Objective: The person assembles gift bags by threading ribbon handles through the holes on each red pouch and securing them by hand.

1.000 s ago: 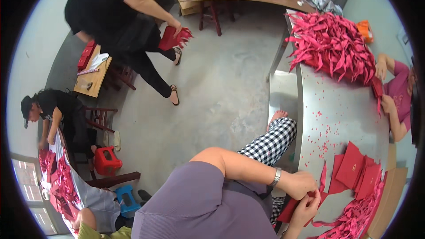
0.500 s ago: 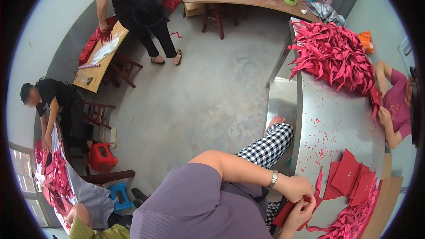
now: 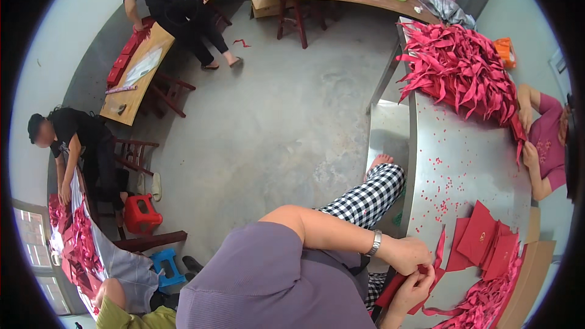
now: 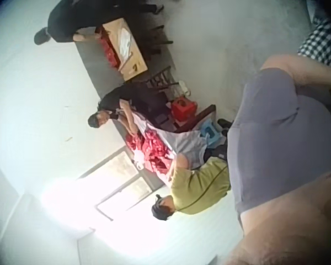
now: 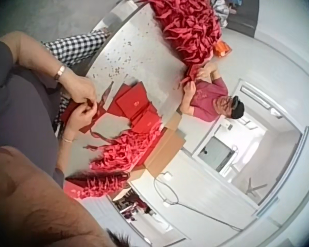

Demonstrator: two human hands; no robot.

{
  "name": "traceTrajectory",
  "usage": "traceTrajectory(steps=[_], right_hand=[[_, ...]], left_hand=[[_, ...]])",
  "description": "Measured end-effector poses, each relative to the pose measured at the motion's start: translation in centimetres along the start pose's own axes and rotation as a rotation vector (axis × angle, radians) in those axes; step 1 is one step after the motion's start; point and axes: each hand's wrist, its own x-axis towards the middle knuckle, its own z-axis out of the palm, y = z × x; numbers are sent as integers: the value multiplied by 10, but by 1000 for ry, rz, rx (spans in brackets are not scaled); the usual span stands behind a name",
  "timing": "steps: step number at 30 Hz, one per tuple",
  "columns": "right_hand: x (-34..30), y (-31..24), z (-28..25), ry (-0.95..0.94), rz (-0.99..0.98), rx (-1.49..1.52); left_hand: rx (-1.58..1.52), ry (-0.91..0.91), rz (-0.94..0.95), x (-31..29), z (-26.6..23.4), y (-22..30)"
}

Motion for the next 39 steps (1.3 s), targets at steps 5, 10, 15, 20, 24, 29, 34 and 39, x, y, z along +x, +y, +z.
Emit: traceTrajectory(steps=[5,10,15,20,24,29,34,39], right_hand=[[3,1,2,-11,-15,-21],[1,5,2,10,-21,0],[-3,4,-6,-36,39,18],[-15,2,-4,195,179,273],[9,-22,-1,8,-121,-56],[23,-17,-13,-158,311,413],[15,-19,-12,-21,-137,-176],[15,-21,-20,-67,-97,-133]], left_hand=[[-10,3,-15,1,-1,-2],[-4,-5,-16,2,3,-2],[6,-40,-51,3,2,7],[27,-226,-20,16,2,6],[150,-258,-265,6,-27,15],[94,-267,-201,11,-29,11],[213,-185,-69,8,-10,15],[79,-199,-98,7,-14,16]])
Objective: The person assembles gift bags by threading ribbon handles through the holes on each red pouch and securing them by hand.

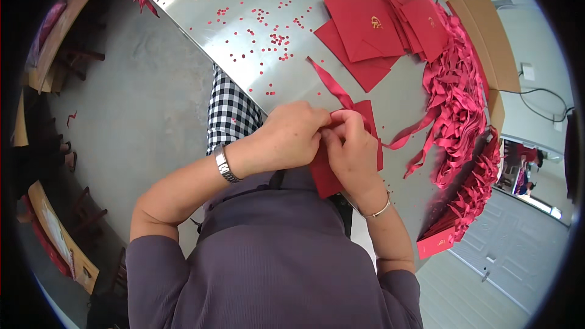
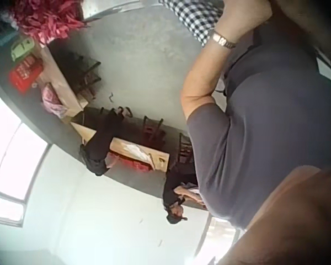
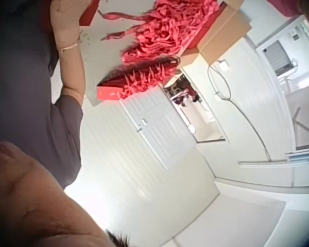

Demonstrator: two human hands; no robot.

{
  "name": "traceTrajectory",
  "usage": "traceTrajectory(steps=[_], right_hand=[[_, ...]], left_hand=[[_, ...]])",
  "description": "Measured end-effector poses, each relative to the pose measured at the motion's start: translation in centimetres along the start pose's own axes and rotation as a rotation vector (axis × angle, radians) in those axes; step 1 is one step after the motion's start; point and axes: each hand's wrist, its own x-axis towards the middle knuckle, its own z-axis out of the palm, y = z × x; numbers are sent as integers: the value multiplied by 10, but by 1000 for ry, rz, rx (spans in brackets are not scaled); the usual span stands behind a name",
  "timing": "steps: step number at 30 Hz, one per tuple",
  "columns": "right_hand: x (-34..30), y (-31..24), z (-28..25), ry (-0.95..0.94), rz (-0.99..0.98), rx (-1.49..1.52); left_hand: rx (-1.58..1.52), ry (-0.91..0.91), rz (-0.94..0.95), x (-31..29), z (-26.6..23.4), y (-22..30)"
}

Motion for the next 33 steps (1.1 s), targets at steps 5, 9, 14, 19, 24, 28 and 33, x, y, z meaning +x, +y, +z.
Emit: traceTrajectory(steps=[5,9,14,19,24,28,33], right_hand=[[2,7,-12,-181,86,99],[-7,5,-9,-56,88,163],[-10,5,-5,3,97,209],[-19,2,-4,41,19,29],[-25,-22,-28,82,-209,-466],[-44,-13,-41,82,-289,-430],[-77,27,-26,271,-60,-188]], left_hand=[[-164,-145,-115,6,-19,3],[-215,-138,-87,10,-22,1],[79,-222,169,24,-30,-4],[115,-344,148,24,-24,-3],[404,-298,219,20,-18,10],[441,-260,194,19,-22,-4],[426,-288,195,22,-27,-5]])
